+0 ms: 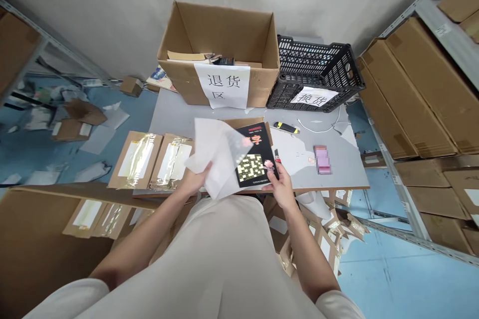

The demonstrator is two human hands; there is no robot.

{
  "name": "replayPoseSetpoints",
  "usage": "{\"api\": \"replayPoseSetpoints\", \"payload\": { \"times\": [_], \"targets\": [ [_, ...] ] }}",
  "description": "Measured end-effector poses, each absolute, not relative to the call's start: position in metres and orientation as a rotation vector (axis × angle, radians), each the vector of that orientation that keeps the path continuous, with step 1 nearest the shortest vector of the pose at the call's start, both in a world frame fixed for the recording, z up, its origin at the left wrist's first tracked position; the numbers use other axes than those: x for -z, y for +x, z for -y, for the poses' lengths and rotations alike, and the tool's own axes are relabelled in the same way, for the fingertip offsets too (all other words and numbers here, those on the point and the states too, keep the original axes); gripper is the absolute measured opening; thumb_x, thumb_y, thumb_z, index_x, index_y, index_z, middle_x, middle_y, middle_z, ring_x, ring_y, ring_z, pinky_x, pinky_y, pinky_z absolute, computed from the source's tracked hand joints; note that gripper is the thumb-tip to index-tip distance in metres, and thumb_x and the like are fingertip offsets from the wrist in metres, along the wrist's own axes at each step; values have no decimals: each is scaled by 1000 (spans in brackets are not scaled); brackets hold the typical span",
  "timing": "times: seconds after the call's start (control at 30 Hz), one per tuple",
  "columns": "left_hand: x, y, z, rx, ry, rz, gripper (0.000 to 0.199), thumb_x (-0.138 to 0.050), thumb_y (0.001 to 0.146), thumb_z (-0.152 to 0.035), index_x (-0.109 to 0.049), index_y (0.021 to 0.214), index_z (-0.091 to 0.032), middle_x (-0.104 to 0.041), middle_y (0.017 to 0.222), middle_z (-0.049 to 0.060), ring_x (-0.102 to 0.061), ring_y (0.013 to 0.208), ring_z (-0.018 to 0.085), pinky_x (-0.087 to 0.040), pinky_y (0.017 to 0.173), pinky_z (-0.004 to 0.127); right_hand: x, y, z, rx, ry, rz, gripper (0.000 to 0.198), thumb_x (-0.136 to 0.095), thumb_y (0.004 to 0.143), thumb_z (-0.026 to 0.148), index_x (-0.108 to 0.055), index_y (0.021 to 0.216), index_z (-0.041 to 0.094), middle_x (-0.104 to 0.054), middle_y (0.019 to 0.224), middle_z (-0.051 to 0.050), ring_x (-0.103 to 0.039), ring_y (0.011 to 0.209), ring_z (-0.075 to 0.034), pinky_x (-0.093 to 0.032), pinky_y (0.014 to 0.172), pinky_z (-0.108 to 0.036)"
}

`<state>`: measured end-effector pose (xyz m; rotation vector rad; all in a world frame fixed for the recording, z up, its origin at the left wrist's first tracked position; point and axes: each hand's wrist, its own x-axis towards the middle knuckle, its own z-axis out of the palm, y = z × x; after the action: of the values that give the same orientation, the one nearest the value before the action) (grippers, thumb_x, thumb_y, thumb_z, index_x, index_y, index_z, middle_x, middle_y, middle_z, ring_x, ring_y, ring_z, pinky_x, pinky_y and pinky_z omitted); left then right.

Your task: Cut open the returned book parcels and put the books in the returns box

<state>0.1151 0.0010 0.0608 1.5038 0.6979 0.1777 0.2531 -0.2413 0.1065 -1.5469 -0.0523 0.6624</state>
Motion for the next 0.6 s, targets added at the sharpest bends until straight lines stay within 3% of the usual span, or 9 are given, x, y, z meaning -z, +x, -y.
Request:
{"api": "replayPoseSetpoints", "payload": {
  "times": [0.07, 0.17, 0.33, 0.4, 0.47, 0.53, 0.6],
  "targets": [
    [-53, 106, -4, -21, 1632, -623, 36, -63, 74, -36, -68, 103, -15, -70, 112, 8, -59, 113, 28, -45, 99, 38, -103, 263, 257, -621, -1513, -24, 47, -74, 69, 45, -59, 109, 25, -61, 108, -2, -61, 69, -12, -55, 42, -22],
    [-33, 103, -3, 352, 1904, -546, 18, -58, 70, -23, -71, 81, -18, -74, 91, 4, -65, 98, 26, -50, 86, 34, -99, 274, 269, -594, -1432, -96, 47, -77, 67, 44, -59, 106, 25, -63, 105, 0, -61, 63, -9, -51, 38, -17],
    [7, 124, 2, 605, 2067, -763, 20, -66, 57, -19, -70, 77, -18, -74, 88, 12, -68, 91, 29, -49, 82, 36, -101, 286, 260, -569, -1361, -85, 42, -74, 70, 42, -58, 106, 27, -60, 94, 3, -57, 59, -6, -51, 40, -15],
    [16, 137, 3, 569, 2046, -878, 30, -69, 57, -24, -70, 86, -16, -73, 90, 15, -68, 92, 31, -50, 81, 37, -103, 292, 252, -586, -1352, -50, 42, -73, 71, 42, -57, 107, 27, -59, 95, 3, -55, 61, -6, -51, 42, -15],
    [21, 149, 3, 484, 1999, -1002, 46, -68, 65, -31, -66, 107, -13, -71, 102, 18, -68, 97, 29, -51, 81, 34, -105, 300, 246, -600, -1336, -3, 42, -72, 72, 43, -56, 107, 28, -58, 97, 2, -56, 65, -7, -52, 44, -16],
    [20, 153, 3, 371, 1938, -1117, 66, -62, 74, -37, -47, 133, -9, -63, 122, 21, -65, 106, 27, -51, 83, 32, -105, 308, 241, -606, -1316, 44, 41, -72, 72, 43, -56, 106, 28, -58, 99, 2, -56, 70, -8, -54, 47, -17],
    [14, 148, 6, 278, 1887, -1215, 82, -57, 79, -38, -22, 146, -6, -47, 139, 27, -57, 119, 27, -50, 89, 35, -105, 315, 237, -615, -1297, 84, 40, -72, 72, 43, -56, 106, 28, -57, 101, 2, -57, 73, -9, -55, 49, -17]
  ]
}}
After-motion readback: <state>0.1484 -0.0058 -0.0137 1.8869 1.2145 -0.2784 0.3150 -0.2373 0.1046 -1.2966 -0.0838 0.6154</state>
